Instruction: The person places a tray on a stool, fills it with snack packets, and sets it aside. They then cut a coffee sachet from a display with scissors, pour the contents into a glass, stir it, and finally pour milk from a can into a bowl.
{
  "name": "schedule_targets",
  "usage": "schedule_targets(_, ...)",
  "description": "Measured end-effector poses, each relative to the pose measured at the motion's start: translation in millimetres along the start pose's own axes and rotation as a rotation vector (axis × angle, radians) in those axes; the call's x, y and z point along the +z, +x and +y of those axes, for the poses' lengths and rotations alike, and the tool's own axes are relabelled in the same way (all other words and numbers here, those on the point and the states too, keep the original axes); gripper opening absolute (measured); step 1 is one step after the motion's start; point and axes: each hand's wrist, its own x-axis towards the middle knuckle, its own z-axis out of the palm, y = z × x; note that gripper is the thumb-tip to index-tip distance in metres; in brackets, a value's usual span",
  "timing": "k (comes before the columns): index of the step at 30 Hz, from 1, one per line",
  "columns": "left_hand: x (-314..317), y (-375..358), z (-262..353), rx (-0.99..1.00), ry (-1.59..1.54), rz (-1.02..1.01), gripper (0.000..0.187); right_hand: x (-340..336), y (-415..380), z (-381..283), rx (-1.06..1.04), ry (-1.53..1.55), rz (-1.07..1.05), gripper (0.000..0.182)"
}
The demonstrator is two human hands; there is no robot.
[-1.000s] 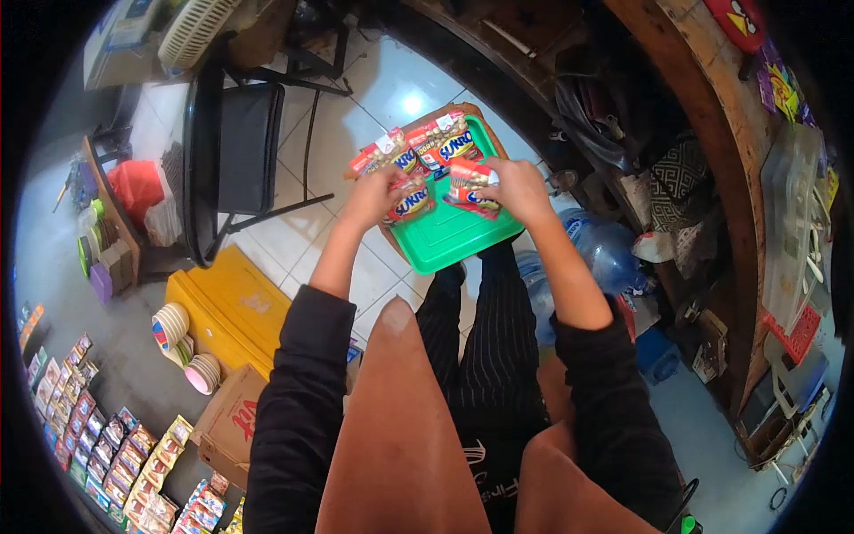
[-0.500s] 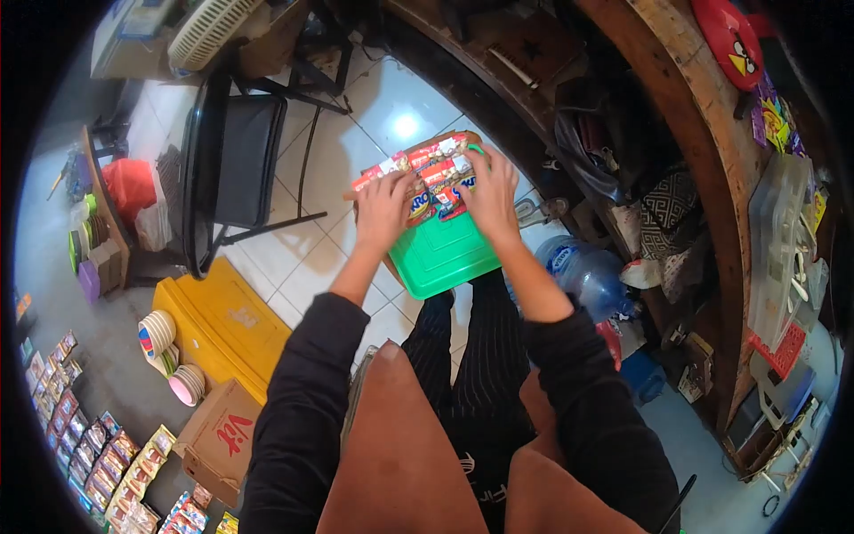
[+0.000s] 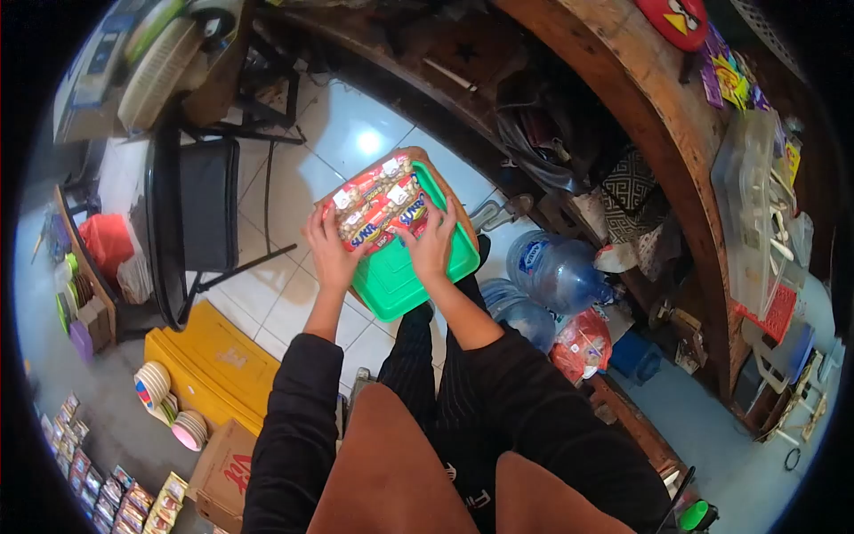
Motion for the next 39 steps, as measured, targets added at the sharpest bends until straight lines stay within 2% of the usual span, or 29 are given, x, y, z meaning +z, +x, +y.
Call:
schedule_targets(4,7.7,-1.4,5.2,-0.016,-0.002,0.015,0.099,8.6,1.2,-10.6,0.050,-0.167,0.102,0.068)
schedule_targets(7,5.8,-0.7,8.1,-0.032,-0.001,0.049,0.097,10.1,4.7,-9.5,0.082,-0.188,0.061,0.067)
schedule_targets(12,7.4,0.0,6.8,0.017,-0.071,0.066,0.095,3.2,3.0,-4.1,0.056,-0.145,0.027,0.063)
schedule_targets(16,18.2,-1.4,-4.6,-0.039,-0.236,0.007,0.093,-21.1,2.4,9.9,-0.098,0.020,0.103,0.060)
schedule_targets(18,6.0,2.4,-6.4,0.024,-0.139,-0.022,0.094,-42.8,0.9,19.6,-0.075,0.230,0.079,0.052)
schedule_targets(20,0.9,12.2,15.9,0.038,-0.106,-0.019,0.092,-97.1,15.2,30.1,-0.093,0.223,0.147,0.048)
schedule_targets(21,4.9,13.1,16.2,-0.027,0.165,0.042,0.082,-125.3,12.1,26.9,-0.106,0.250,0.138,0.044)
schedule_targets(23,-10.1,29.3,62.0,-0.243,0.035,0.060,0.062,-214.2,27.5,4.0,-0.317,0.121,0.367,0.028)
schedule_targets(24,-24.1,43.6,93.0,-0.231,0.047,0.066,0.062,-262.4,31.8,-9.3,-0.398,0.006,0.435,0.024)
schedule_targets(25,-40.1,58.2,131.2,0.017,-0.084,0.101,0.053,-303.0,37.5,-18.3,-0.486,0.050,0.531,0.023)
schedule_targets(26,-52.9,74.2,173.7,0.272,-0.226,0.128,0.044,-349.9,42.6,-30.6,-0.596,-0.068,0.577,0.023)
schedule_targets(29,-86.1,107.5,301.9,0.692,-0.431,0.004,0.027,-456.8,74.2,-65.8,-0.863,-0.291,0.785,0.018)
schedule_targets(30,-92.5,115.7,342.9,0.821,-0.464,-0.054,0.024,-481.3,81.7,-73.0,-0.709,-0.138,0.774,0.015)
schedule_targets(31,-91.1,123.7,381.9,0.969,-0.523,-0.036,0.023,-506.4,92.8,-80.4,-0.562,-0.218,0.784,0.015)
schedule_targets(32,-88.4,126.5,419.5,0.997,-0.689,-0.129,0.024,-529.9,105.9,-85.0,-0.421,-0.267,0.758,0.016)
schedule_targets(33,-83.1,141.1,454.1,1.217,-0.612,0.002,0.025,-553.7,120.3,-89.0,-0.337,-0.389,0.711,0.017)
schedule_targets(34,-75.8,149.9,488.0,1.292,-0.626,0.070,0.026,-579.3,136.6,-85.0,-0.241,-0.515,0.658,0.019)
schedule_targets(35,-66.8,159.5,520.2,1.318,-0.627,0.110,0.025,-614.4,161.6,-65.7,-0.254,-0.577,0.600,0.023)
schedule_targets(36,-65.5,163.2,547.2,1.263,-0.542,0.040,0.021,-637.9,182.9,-61.0,-0.137,-0.817,0.578,0.025)
schedule_targets(37,-69.4,164.3,573.5,1.300,-0.553,0.104,0.011,-661.9,209.0,-42.6,-0.078,-0.849,0.589,0.027)
schedule_targets(38,-49.5,178.3,594.5,1.213,-0.642,-0.060,0.018,-672.9,231.0,-33.0,-0.054,-0.903,0.592,0.024)
schedule_targets(39,-52.2,176.2,610.3,1.146,-0.615,-0.125,0.017,-657.4,234.5,-45.8,0.004,-0.644,0.672,0.017)
